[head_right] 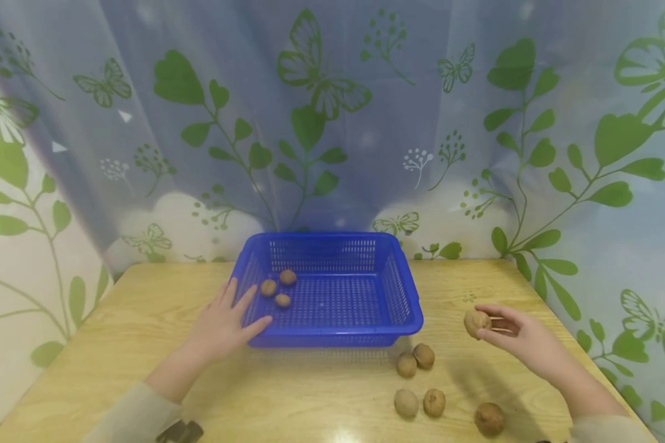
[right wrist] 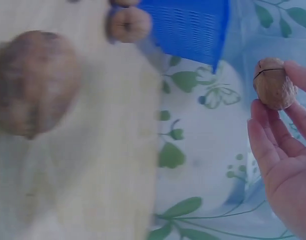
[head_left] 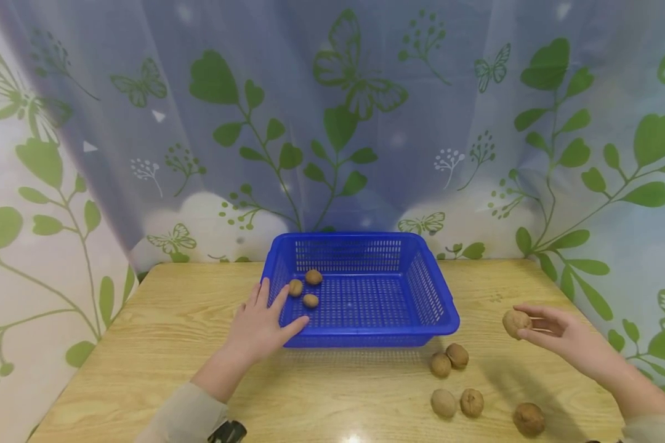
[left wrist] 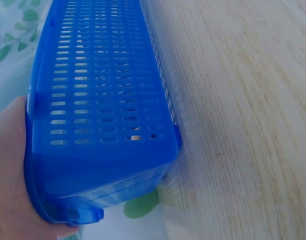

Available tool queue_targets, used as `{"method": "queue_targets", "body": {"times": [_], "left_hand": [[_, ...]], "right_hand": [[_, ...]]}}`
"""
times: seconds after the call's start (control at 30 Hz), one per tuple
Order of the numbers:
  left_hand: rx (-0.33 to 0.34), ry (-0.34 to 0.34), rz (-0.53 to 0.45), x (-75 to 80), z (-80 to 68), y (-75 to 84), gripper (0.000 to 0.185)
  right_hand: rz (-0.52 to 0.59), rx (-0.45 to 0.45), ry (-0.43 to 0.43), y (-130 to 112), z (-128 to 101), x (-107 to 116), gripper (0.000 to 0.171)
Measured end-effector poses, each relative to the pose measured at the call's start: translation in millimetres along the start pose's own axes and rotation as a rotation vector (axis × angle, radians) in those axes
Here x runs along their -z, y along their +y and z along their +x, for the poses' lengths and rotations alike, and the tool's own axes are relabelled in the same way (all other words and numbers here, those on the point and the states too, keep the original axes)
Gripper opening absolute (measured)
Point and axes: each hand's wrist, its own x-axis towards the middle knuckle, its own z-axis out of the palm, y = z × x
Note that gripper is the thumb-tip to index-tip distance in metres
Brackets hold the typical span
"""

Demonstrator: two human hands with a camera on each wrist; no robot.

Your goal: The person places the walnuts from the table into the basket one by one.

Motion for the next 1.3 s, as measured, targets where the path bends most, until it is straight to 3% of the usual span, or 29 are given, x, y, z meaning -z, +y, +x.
{"method": "queue_targets", "body": {"times": [0.33,0.73,0.93,1.3], "left_hand": [[-0.003,0.009,-0.004,-0.5,3.1,0.5,0.087],[-0.003,0.008,-0.011,1.1,8.1,3.6,0.086],[-0.005,0.012,-0.009,2.6,9.7,3.7,0.087],[0.001,0.007,-0.021,-1.2,1.0,1.2,0.086]], "right_hand": [[-0.039,0.025,0.049,-17,6,10,0.052],[-0.008,0.075,0.014,-36,21,10,0.051],[-0.036,0.064,0.007,-47,37,5,0.053],[0.014,0.138,-0.039,-60,69,-19,0.052]]}}
